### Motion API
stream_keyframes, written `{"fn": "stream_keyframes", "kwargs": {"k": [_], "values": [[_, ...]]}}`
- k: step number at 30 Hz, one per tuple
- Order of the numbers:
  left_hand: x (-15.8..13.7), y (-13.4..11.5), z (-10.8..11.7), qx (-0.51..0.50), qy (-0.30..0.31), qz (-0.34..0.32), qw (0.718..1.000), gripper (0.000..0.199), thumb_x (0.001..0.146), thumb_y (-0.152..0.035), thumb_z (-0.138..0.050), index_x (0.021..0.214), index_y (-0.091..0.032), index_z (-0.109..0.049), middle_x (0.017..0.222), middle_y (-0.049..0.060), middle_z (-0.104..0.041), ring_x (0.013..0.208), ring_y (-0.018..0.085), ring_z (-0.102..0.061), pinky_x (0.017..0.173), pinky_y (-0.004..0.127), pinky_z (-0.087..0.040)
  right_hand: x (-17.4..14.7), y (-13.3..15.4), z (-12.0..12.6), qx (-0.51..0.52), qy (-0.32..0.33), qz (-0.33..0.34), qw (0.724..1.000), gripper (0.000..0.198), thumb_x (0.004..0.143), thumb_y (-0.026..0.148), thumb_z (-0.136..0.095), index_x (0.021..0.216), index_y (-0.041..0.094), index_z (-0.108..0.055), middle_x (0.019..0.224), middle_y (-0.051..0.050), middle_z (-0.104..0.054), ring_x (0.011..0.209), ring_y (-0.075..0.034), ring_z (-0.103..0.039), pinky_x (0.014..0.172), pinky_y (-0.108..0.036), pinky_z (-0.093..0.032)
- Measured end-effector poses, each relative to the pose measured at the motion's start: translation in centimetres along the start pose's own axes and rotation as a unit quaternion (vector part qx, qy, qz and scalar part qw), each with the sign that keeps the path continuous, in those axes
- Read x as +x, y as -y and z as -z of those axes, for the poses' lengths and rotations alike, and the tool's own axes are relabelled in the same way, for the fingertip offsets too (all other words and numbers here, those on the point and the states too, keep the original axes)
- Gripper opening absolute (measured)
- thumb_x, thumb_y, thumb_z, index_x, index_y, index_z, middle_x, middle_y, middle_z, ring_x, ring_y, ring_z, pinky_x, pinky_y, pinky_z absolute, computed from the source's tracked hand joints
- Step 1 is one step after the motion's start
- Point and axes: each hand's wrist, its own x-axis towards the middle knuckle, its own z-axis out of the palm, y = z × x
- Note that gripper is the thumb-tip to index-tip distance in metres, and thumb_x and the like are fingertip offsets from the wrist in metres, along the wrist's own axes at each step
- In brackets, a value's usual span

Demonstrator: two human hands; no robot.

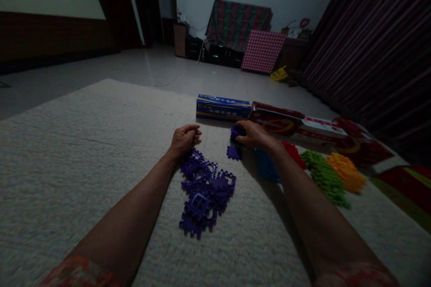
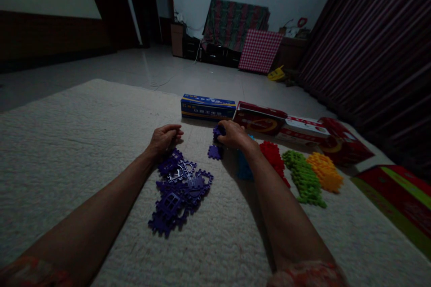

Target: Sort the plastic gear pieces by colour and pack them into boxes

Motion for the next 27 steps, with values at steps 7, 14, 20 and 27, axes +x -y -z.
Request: {"fn": "stream_keyframes", "kwargs": {"k": [7,14,20,27], "values": [[0.0,0.0,-0.1,0.001,-0.005,0.007,1.000,0.016,0.078,-0.006,-0.062,0.090,-0.012,-0.071,0.069,0.002,-0.068,0.053,0.008,-0.057,0.058,0.025,-0.054,-0.4,-0.6,-0.2,0.031,-0.050,0.036,0.998,0.048,0.086,0.027,-0.067,0.133,0.019,-0.061,0.137,-0.016,-0.064,0.126,-0.032,-0.060,0.105,-0.049,-0.047],[0.3,0.5,0.2,-0.009,0.006,-0.009,1.000,0.016,0.077,-0.006,-0.063,0.089,-0.012,-0.072,0.071,0.004,-0.069,0.053,0.009,-0.058,0.057,0.025,-0.054,-3.5,1.1,-0.1,0.052,-0.080,0.130,0.987,0.047,0.083,0.028,-0.070,0.129,0.019,-0.062,0.124,-0.014,-0.067,0.112,-0.030,-0.064,0.099,-0.044,-0.050],[0.1,0.3,0.1,-0.005,0.002,-0.008,1.000,0.015,0.075,-0.009,-0.067,0.088,-0.012,-0.072,0.071,0.004,-0.069,0.053,0.009,-0.058,0.059,0.027,-0.054,-7.1,4.7,-3.5,0.129,-0.014,0.184,0.974,0.048,0.085,0.025,-0.071,0.131,0.022,-0.059,0.123,-0.012,-0.067,0.113,-0.026,-0.063,0.100,-0.044,-0.050],[-0.2,-0.1,-0.1,0.006,0.000,-0.010,1.000,0.016,0.074,-0.009,-0.064,0.088,-0.012,-0.071,0.069,0.003,-0.069,0.052,0.009,-0.059,0.056,0.025,-0.053,-7.1,5.1,-3.3,0.145,0.006,0.200,0.969,0.050,0.087,0.026,-0.072,0.134,0.018,-0.058,0.130,-0.016,-0.064,0.119,-0.027,-0.062,0.102,-0.044,-0.050]]}}
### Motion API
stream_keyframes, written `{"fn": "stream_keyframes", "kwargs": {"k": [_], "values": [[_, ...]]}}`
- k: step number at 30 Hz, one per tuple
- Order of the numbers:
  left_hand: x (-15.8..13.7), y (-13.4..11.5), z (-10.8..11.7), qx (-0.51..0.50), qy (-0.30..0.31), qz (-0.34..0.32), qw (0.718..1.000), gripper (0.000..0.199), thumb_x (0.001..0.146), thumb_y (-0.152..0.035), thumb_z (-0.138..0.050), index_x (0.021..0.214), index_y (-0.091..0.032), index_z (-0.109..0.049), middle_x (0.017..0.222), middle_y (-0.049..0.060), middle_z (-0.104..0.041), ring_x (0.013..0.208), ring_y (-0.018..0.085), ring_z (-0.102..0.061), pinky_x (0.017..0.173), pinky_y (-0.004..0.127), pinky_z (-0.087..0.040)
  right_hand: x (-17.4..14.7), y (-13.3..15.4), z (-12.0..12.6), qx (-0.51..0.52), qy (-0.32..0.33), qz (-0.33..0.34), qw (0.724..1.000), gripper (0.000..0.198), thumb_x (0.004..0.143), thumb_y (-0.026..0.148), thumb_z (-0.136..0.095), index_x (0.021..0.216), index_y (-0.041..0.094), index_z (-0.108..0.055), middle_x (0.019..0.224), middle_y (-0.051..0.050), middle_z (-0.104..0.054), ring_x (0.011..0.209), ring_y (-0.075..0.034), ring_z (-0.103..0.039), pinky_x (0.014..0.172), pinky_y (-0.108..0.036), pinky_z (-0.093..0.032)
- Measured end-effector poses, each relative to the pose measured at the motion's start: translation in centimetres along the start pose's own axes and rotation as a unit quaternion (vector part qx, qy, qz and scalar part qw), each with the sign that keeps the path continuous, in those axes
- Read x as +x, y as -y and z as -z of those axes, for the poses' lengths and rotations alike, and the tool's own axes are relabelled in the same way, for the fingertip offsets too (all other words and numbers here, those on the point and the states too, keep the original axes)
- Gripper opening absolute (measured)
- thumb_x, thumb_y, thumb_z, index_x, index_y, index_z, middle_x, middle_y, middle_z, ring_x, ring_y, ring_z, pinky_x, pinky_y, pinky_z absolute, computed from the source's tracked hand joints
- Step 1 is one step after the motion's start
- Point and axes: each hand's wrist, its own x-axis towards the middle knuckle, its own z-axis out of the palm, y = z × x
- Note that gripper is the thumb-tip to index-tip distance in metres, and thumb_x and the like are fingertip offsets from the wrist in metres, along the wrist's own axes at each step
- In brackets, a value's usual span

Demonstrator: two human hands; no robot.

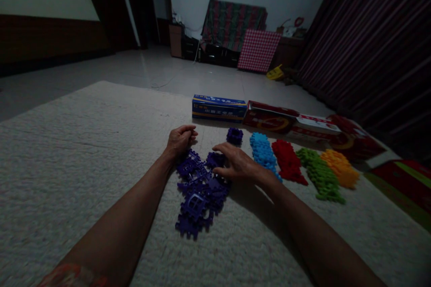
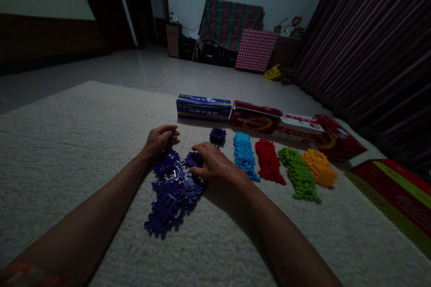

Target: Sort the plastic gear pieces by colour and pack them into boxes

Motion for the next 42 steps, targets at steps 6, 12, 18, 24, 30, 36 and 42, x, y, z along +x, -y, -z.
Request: {"fn": "stream_keyframes", "kwargs": {"k": [6,12,18,24,30,36,42], "values": [[0.0,0.0,0.0,0.000,-0.002,0.014,1.000,0.015,0.075,-0.010,-0.068,0.089,-0.012,-0.071,0.070,0.003,-0.069,0.052,0.008,-0.058,0.057,0.025,-0.053,-0.6,-2.2,2.3,-0.091,-0.045,-0.055,0.993,0.037,0.087,0.017,-0.066,0.124,0.020,-0.066,0.125,-0.014,-0.069,0.115,-0.028,-0.065,0.101,-0.045,-0.050],[0.1,0.1,0.0,0.005,-0.005,0.011,1.000,0.016,0.076,-0.008,-0.064,0.089,-0.013,-0.073,0.071,0.004,-0.069,0.054,0.009,-0.059,0.060,0.026,-0.054,-0.5,-2.1,1.4,-0.145,0.006,-0.074,0.987,0.024,0.089,0.014,-0.060,0.110,0.022,-0.070,0.112,-0.012,-0.072,0.108,-0.029,-0.066,0.096,-0.043,-0.052],[0.1,0.2,0.0,0.004,-0.005,0.007,1.000,0.016,0.075,-0.007,-0.063,0.088,-0.013,-0.072,0.069,0.003,-0.069,0.052,0.009,-0.058,0.057,0.024,-0.052,-0.5,-2.3,0.7,-0.165,0.001,-0.094,0.982,0.020,0.089,0.015,-0.060,0.106,0.022,-0.067,0.110,-0.012,-0.068,0.105,-0.028,-0.064,0.093,-0.042,-0.052],[0.2,0.2,0.0,0.006,-0.004,0.007,1.000,0.016,0.076,-0.008,-0.064,0.088,-0.013,-0.072,0.069,0.003,-0.069,0.053,0.009,-0.060,0.056,0.024,-0.052,-0.6,-3.0,1.5,-0.120,-0.058,-0.087,0.987,0.039,0.081,0.007,-0.061,0.117,0.022,-0.064,0.116,-0.011,-0.065,0.103,-0.024,-0.064,0.091,-0.037,-0.053],[0.0,0.0,0.0,0.011,-0.006,0.009,1.000,0.016,0.074,-0.008,-0.064,0.087,-0.013,-0.072,0.068,0.003,-0.069,0.051,0.009,-0.060,0.052,0.022,-0.049,-0.2,-4.6,2.4,-0.074,-0.114,-0.076,0.988,0.032,0.081,0.006,-0.056,0.104,0.023,-0.072,0.101,-0.007,-0.071,0.093,-0.022,-0.065,0.086,-0.036,-0.052],[-0.3,-0.5,-0.2,0.016,-0.003,0.009,1.000,0.017,0.073,-0.007,-0.062,0.087,-0.012,-0.071,0.066,0.001,-0.068,0.050,0.009,-0.059,0.051,0.021,-0.048,0.1,-5.9,2.3,-0.068,-0.176,-0.046,0.981,0.031,0.080,0.003,-0.055,0.101,0.020,-0.072,0.095,-0.008,-0.068,0.088,-0.021,-0.063,0.081,-0.033,-0.051],[-0.1,-0.2,-0.1,0.023,-0.003,0.010,1.000,0.017,0.074,-0.008,-0.064,0.088,-0.013,-0.072,0.068,0.002,-0.069,0.051,0.009,-0.060,0.053,0.022,-0.049,0.3,-6.2,1.7,-0.099,-0.183,-0.035,0.977,0.035,0.084,0.001,-0.052,0.104,0.020,-0.073,0.096,-0.008,-0.065,0.090,-0.021,-0.063,0.081,-0.032,-0.051]]}}
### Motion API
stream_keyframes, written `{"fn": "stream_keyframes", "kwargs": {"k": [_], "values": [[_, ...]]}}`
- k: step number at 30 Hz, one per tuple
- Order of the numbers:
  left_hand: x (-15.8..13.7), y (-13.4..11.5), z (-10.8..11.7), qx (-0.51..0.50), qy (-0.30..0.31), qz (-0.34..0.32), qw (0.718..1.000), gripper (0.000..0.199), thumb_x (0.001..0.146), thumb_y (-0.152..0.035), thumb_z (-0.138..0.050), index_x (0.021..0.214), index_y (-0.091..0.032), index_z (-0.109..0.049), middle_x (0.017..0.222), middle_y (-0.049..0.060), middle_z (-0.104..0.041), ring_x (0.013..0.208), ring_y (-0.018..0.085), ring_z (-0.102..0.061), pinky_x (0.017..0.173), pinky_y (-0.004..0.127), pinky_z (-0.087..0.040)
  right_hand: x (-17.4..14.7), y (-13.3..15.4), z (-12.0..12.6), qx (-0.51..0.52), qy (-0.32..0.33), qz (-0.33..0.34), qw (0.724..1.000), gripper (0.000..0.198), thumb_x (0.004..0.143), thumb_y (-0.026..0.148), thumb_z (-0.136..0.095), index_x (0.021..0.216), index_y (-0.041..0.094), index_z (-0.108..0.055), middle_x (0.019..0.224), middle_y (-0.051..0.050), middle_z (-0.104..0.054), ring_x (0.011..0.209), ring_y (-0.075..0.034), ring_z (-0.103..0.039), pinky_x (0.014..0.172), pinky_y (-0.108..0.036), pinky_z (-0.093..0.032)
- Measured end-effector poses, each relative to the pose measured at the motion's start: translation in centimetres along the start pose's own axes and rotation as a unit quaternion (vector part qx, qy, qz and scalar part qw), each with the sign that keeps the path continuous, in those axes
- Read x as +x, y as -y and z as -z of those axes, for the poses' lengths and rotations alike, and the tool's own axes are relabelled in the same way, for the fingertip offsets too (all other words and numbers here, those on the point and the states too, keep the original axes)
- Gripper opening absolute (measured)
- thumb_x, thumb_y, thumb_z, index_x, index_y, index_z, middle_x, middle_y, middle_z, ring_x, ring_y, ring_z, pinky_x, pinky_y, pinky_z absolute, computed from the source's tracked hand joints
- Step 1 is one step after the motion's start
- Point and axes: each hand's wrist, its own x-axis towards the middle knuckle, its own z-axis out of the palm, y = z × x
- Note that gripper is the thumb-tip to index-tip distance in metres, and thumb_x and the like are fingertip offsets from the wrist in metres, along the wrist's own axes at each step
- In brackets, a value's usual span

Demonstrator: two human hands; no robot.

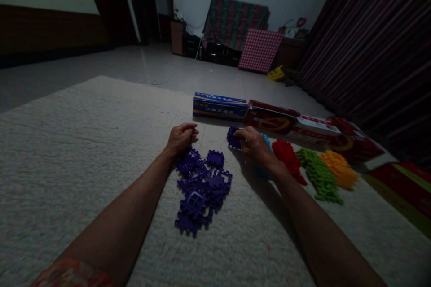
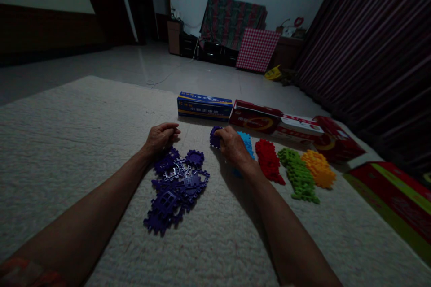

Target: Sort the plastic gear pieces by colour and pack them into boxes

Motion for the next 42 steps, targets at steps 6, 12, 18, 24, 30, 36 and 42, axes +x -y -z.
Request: {"fn": "stream_keyframes", "kwargs": {"k": [6,12,18,24,30,36,42], "values": [[0.2,0.3,0.2,0.010,0.004,-0.001,1.000,0.019,0.075,-0.008,-0.062,0.090,-0.012,-0.072,0.070,0.002,-0.069,0.052,0.010,-0.061,0.050,0.021,-0.045,0.1,-0.3,-0.9,-0.014,-0.014,-0.003,1.000,0.040,0.083,0.001,-0.051,0.110,0.020,-0.074,0.105,-0.010,-0.066,0.098,-0.023,-0.063,0.086,-0.035,-0.053],[0.0,0.1,0.1,0.020,0.002,0.000,1.000,0.020,0.076,-0.007,-0.061,0.091,-0.013,-0.073,0.070,0.002,-0.069,0.053,0.009,-0.061,0.051,0.020,-0.046,0.0,-0.3,-0.8,-0.022,-0.001,-0.021,1.000,0.043,0.083,0.001,-0.051,0.115,0.019,-0.072,0.108,-0.011,-0.065,0.102,-0.025,-0.063,0.090,-0.037,-0.053],[-0.1,-0.1,0.0,0.022,0.000,0.001,1.000,0.021,0.076,-0.007,-0.059,0.091,-0.013,-0.073,0.071,0.003,-0.069,0.055,0.010,-0.062,0.054,0.022,-0.048,0.1,-0.2,-0.7,-0.028,0.004,-0.023,0.999,0.043,0.080,-0.002,-0.054,0.113,0.018,-0.072,0.105,-0.010,-0.065,0.100,-0.025,-0.063,0.088,-0.036,-0.052],[0.0,0.1,0.1,0.021,0.000,0.004,1.000,0.021,0.075,-0.008,-0.061,0.092,-0.013,-0.073,0.071,0.003,-0.070,0.055,0.011,-0.062,0.051,0.021,-0.046,0.4,-0.7,-0.1,0.003,-0.005,-0.006,1.000,0.040,0.081,-0.002,-0.054,0.106,0.021,-0.075,0.099,-0.008,-0.067,0.091,-0.022,-0.065,0.081,-0.033,-0.053],[0.1,0.2,0.3,0.020,0.008,0.001,1.000,0.019,0.076,-0.009,-0.062,0.091,-0.014,-0.073,0.072,0.003,-0.070,0.055,0.010,-0.062,0.049,0.019,-0.042,0.6,-1.4,0.3,0.016,-0.015,0.000,1.000,0.035,0.085,0.005,-0.054,0.106,0.022,-0.076,0.097,-0.008,-0.068,0.089,-0.022,-0.064,0.081,-0.034,-0.052],[0.0,0.1,0.1,0.016,0.010,-0.002,1.000,0.018,0.076,-0.008,-0.063,0.090,-0.014,-0.073,0.072,0.002,-0.069,0.056,0.010,-0.062,0.056,0.022,-0.049,0.6,-1.3,-0.2,0.002,-0.003,-0.012,1.000,0.037,0.084,0.004,-0.051,0.106,0.020,-0.076,0.095,-0.009,-0.067,0.089,-0.022,-0.064,0.081,-0.035,-0.053],[-0.2,0.0,0.1,0.016,0.010,-0.003,1.000,0.017,0.075,-0.009,-0.065,0.090,-0.014,-0.072,0.072,0.002,-0.069,0.055,0.010,-0.062,0.054,0.023,-0.048,0.6,-1.0,-0.3,-0.019,-0.022,-0.015,0.999,0.043,0.080,0.004,-0.052,0.114,0.021,-0.072,0.109,-0.011,-0.066,0.103,-0.026,-0.063,0.094,-0.040,-0.053]]}}
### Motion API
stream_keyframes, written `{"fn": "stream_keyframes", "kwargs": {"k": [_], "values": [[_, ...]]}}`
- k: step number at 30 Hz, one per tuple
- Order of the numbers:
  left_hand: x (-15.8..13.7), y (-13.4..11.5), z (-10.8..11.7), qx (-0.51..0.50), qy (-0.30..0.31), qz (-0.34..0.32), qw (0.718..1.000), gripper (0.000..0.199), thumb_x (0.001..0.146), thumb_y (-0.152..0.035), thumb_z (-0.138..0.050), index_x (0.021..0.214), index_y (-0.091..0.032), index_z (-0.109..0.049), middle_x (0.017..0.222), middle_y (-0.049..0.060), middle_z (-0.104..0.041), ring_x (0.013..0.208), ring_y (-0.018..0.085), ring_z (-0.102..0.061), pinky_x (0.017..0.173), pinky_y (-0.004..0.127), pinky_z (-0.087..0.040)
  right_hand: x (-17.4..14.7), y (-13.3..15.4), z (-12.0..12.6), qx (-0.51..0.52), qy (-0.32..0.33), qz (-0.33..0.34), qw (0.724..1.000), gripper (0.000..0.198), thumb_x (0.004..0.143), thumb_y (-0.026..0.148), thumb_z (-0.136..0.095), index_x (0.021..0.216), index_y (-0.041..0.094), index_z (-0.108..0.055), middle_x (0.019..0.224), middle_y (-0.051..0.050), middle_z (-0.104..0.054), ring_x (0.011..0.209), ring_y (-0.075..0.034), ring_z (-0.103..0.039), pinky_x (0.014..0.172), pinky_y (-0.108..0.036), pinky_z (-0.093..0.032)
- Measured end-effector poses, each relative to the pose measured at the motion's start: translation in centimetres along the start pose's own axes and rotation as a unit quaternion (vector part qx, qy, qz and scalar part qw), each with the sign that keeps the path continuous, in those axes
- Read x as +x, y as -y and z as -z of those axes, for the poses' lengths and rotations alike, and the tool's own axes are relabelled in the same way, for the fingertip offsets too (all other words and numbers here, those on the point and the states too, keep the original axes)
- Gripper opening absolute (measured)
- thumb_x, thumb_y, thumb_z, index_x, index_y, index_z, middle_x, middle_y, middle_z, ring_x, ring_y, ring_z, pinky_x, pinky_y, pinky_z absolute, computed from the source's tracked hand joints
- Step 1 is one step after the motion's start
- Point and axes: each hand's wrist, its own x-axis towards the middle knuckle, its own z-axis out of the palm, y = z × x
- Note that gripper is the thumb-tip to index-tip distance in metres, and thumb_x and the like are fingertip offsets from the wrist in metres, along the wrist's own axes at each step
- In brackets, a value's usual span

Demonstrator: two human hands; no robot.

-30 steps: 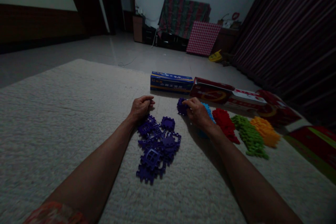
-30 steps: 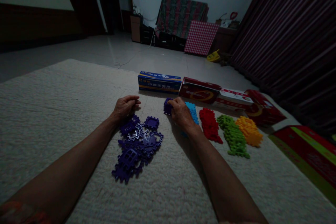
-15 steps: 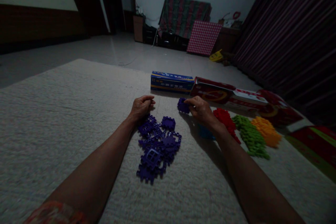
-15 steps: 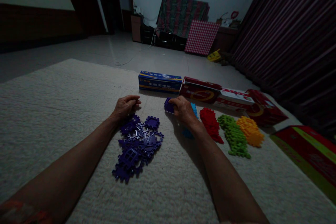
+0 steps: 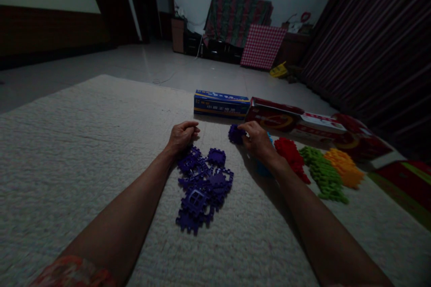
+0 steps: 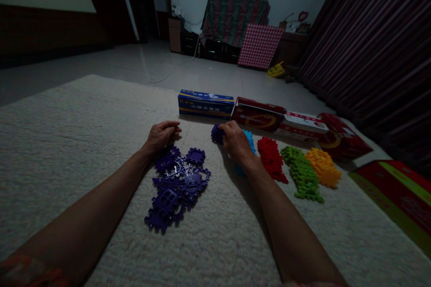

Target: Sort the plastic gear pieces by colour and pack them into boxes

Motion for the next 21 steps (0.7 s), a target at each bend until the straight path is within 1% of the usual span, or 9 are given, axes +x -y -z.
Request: {"fn": "stream_keyframes", "kwargs": {"k": [4,7,9,11,13,15,17,18,21], "values": [[0.0,-0.1,0.0,0.010,-0.005,0.002,1.000,0.018,0.075,-0.009,-0.063,0.090,-0.014,-0.072,0.071,0.002,-0.068,0.055,0.010,-0.061,0.055,0.023,-0.049,0.1,0.8,0.5,-0.011,-0.017,-0.002,1.000,0.038,0.081,0.005,-0.054,0.113,0.019,-0.070,0.111,-0.013,-0.064,0.107,-0.028,-0.062,0.096,-0.043,-0.052],[0.0,-0.1,-0.1,0.010,-0.007,0.006,1.000,0.018,0.075,-0.008,-0.062,0.090,-0.014,-0.071,0.070,0.001,-0.068,0.055,0.010,-0.060,0.055,0.023,-0.050,0.1,2.2,1.2,-0.005,-0.014,0.014,1.000,0.031,0.086,0.007,-0.054,0.110,0.018,-0.070,0.111,-0.014,-0.065,0.106,-0.028,-0.062,0.095,-0.043,-0.052],[0.1,0.0,-0.1,0.006,-0.006,0.006,1.000,0.019,0.075,-0.008,-0.062,0.090,-0.014,-0.071,0.070,0.001,-0.068,0.054,0.009,-0.060,0.055,0.022,-0.050,0.0,3.5,1.5,0.021,0.026,0.038,0.999,0.026,0.088,0.008,-0.057,0.108,0.017,-0.071,0.107,-0.013,-0.067,0.100,-0.026,-0.064,0.091,-0.040,-0.053],[0.1,0.1,-0.1,0.002,-0.004,0.001,1.000,0.019,0.074,-0.009,-0.063,0.090,-0.014,-0.071,0.069,0.000,-0.067,0.054,0.009,-0.060,0.056,0.022,-0.050,-0.2,4.6,1.4,0.058,0.093,0.064,0.992,0.022,0.088,0.011,-0.062,0.107,0.017,-0.071,0.104,-0.011,-0.068,0.096,-0.023,-0.065,0.088,-0.038,-0.053],[0.2,0.2,0.0,0.003,0.000,-0.005,1.000,0.018,0.073,-0.009,-0.064,0.090,-0.014,-0.071,0.069,0.000,-0.068,0.054,0.009,-0.060,0.057,0.023,-0.051,-0.7,5.6,1.2,0.090,0.163,0.080,0.979,0.023,0.087,0.015,-0.069,0.110,0.017,-0.070,0.107,-0.010,-0.069,0.098,-0.023,-0.066,0.090,-0.038,-0.053],[0.2,0.2,0.0,0.004,0.003,-0.010,1.000,0.018,0.073,-0.009,-0.065,0.090,-0.014,-0.072,0.070,0.001,-0.068,0.055,0.009,-0.060,0.059,0.024,-0.053,-1.1,6.2,0.8,0.108,0.216,0.086,0.967,0.029,0.086,0.020,-0.075,0.115,0.019,-0.069,0.115,-0.011,-0.069,0.106,-0.024,-0.066,0.094,-0.039,-0.053],[0.3,0.2,0.1,0.001,0.002,-0.012,1.000,0.018,0.074,-0.008,-0.064,0.089,-0.013,-0.072,0.070,0.001,-0.068,0.055,0.009,-0.060,0.059,0.024,-0.053,-1.3,6.6,0.6,0.116,0.245,0.089,0.959,0.035,0.085,0.024,-0.078,0.119,0.020,-0.068,0.121,-0.012,-0.068,0.110,-0.025,-0.065,0.098,-0.041,-0.053],[0.3,0.3,0.1,-0.001,0.001,-0.012,1.000,0.018,0.074,-0.007,-0.063,0.088,-0.013,-0.072,0.070,0.001,-0.068,0.055,0.009,-0.060,0.060,0.025,-0.054,-1.4,6.6,0.5,0.116,0.251,0.090,0.957,0.035,0.086,0.024,-0.078,0.119,0.020,-0.068,0.123,-0.013,-0.067,0.112,-0.025,-0.065,0.099,-0.042,-0.052],[0.4,0.4,0.0,-0.005,0.000,-0.012,1.000,0.018,0.075,-0.006,-0.062,0.088,-0.013,-0.072,0.070,0.002,-0.069,0.055,0.010,-0.060,0.060,0.025,-0.054,-1.2,6.7,0.7,0.117,0.256,0.092,0.955,0.025,0.089,0.020,-0.073,0.114,0.019,-0.070,0.120,-0.013,-0.069,0.111,-0.025,-0.066,0.098,-0.043,-0.053]]}}
